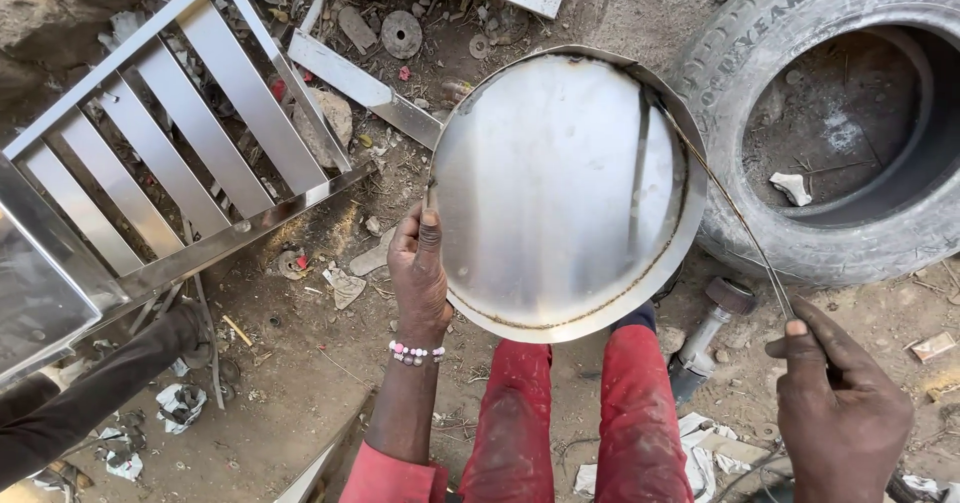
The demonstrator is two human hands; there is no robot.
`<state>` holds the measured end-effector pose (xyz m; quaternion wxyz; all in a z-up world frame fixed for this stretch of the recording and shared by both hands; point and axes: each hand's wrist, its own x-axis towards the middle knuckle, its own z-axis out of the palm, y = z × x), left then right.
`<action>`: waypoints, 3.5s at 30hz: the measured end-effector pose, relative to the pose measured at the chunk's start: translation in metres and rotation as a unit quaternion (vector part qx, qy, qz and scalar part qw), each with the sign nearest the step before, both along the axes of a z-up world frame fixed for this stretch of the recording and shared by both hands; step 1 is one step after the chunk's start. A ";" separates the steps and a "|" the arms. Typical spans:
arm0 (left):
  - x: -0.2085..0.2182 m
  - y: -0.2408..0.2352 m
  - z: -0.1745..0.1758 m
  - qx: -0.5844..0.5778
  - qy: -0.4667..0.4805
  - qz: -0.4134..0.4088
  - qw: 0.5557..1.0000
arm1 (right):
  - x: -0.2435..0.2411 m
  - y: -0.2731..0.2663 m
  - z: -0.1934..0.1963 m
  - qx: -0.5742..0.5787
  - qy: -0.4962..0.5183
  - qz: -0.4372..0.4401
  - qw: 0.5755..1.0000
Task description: Grinding the edges of a metal wok and applying a cleaning or polishing substance to its interior using a metal rod.
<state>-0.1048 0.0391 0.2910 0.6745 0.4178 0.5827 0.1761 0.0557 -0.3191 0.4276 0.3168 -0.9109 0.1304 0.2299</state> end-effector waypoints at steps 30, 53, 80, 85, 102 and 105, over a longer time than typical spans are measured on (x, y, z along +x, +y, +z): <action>-0.005 0.010 0.020 -0.024 0.071 0.036 0.997 | 0.037 -0.056 -0.052 0.039 -0.259 0.306 0.915; 0.003 0.000 0.027 -0.048 0.061 0.050 0.996 | 0.035 -0.089 -0.070 0.056 -0.263 0.337 0.902; -0.013 -0.013 0.023 0.141 -0.016 -0.036 0.989 | -0.027 -0.024 -0.045 0.161 0.163 -0.172 0.958; -0.011 -0.009 0.020 0.147 -0.016 -0.032 0.989 | -0.046 -0.038 -0.052 0.115 0.117 -0.146 0.976; -0.008 -0.020 0.017 0.230 -0.002 -0.040 0.972 | -0.042 -0.002 -0.066 0.173 0.180 -0.215 0.944; -0.010 -0.018 0.015 0.243 -0.013 -0.024 0.970 | -0.053 -0.004 -0.067 0.168 0.189 -0.211 0.944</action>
